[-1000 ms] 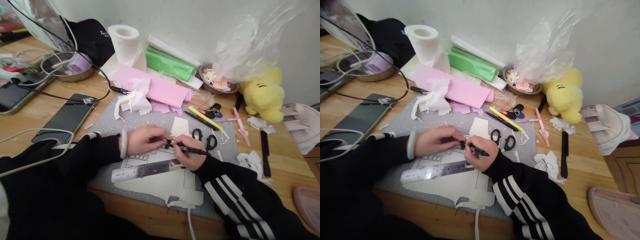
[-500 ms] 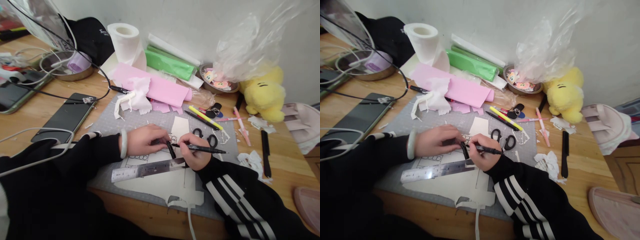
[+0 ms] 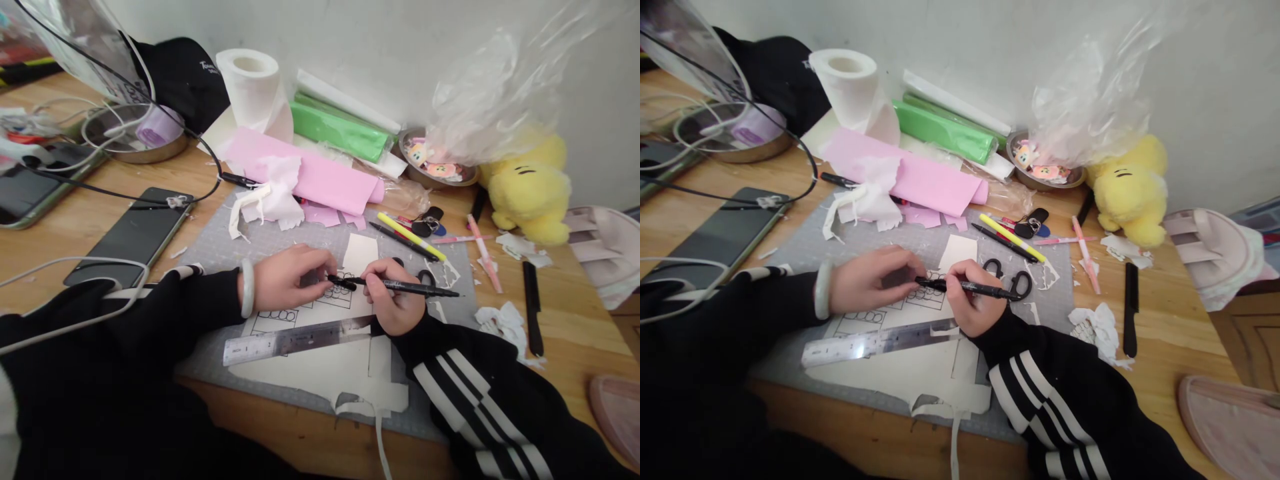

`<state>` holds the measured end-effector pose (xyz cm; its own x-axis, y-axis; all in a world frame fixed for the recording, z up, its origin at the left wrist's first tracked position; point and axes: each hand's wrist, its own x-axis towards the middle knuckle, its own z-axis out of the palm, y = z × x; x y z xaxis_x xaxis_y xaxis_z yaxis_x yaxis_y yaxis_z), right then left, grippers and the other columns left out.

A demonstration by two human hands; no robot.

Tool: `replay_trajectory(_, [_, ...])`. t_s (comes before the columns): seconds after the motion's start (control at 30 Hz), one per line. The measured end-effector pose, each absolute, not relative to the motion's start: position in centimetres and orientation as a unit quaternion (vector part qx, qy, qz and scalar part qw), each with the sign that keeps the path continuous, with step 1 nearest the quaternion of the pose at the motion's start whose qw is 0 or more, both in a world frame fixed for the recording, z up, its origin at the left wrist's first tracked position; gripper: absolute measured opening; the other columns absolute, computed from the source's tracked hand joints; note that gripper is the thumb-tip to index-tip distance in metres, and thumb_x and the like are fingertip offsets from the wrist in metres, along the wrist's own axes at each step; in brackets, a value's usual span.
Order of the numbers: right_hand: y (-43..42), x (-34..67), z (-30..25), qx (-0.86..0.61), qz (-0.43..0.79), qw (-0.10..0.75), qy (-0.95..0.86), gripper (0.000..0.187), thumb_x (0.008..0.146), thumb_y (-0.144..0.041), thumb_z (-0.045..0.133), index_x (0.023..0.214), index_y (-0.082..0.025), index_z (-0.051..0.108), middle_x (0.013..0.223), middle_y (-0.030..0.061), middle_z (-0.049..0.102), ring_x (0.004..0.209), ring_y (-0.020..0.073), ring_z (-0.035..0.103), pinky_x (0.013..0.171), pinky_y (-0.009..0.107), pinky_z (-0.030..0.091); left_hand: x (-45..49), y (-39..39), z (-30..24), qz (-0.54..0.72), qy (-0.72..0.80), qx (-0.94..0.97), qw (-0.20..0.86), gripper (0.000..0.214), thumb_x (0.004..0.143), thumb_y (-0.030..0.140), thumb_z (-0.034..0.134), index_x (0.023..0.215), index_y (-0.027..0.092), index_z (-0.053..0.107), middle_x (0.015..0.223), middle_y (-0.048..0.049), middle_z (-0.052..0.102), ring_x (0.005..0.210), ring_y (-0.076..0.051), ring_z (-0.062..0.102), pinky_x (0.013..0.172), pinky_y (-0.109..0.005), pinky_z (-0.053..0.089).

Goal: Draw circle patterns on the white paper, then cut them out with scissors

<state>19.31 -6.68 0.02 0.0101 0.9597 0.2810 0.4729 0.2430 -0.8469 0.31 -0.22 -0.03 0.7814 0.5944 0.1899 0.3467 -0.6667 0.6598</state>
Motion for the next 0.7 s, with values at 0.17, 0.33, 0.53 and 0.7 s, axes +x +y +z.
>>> replay_trajectory(0.17, [-6.72,19.24,0.12,-0.551,0.271,0.447,-0.650,0.011,0.079,-0.022,0.046,0.070,-0.019,0.052,0.053,-0.0041,0.050,0.044,0.0084,0.044,0.046,0.023,0.035,0.25,-0.19,0.00,0.223,0.266,0.888,0.301,0.012,0.081,0.025,0.049,0.089,0.018,0.055,0.074,-0.0004,0.060,0.069,-0.013,0.055,0.068,-0.026,0.043])
replay_trajectory(0.33, [-6.68,19.14,0.45,-0.558,0.262,0.430,-0.660,0.011,0.078,-0.021,0.046,0.070,-0.019,0.052,0.053,-0.0043,0.050,0.044,0.0080,0.043,0.046,0.022,0.034,0.21,-0.18,0.07,0.248,0.272,0.881,0.297,0.013,0.082,0.025,0.048,0.090,0.017,0.055,0.077,-0.0013,0.063,0.071,-0.014,0.056,0.069,-0.026,0.043])
replay_trajectory(0.53, [-6.21,18.90,0.10,-0.585,0.328,0.400,-0.624,0.007,0.070,-0.023,0.056,0.067,-0.019,0.050,0.056,-0.0048,0.050,0.047,0.0076,0.042,0.048,0.021,0.035,0.15,-0.46,0.24,0.245,0.315,0.861,0.316,0.010,0.078,0.022,0.047,0.086,0.017,0.051,0.085,-0.0025,0.062,0.078,-0.016,0.056,0.073,-0.029,0.044])
replay_trajectory(0.7, [-6.10,18.96,-0.31,-0.588,0.383,0.392,-0.595,0.019,0.068,-0.022,0.054,0.059,-0.020,0.037,0.048,-0.0080,0.038,0.042,0.0061,0.034,0.043,0.019,0.028,0.19,-0.25,0.08,0.228,0.329,0.855,0.331,0.009,0.075,0.021,0.046,0.082,0.018,0.049,0.078,-0.0019,0.061,0.071,-0.016,0.055,0.066,-0.028,0.043])
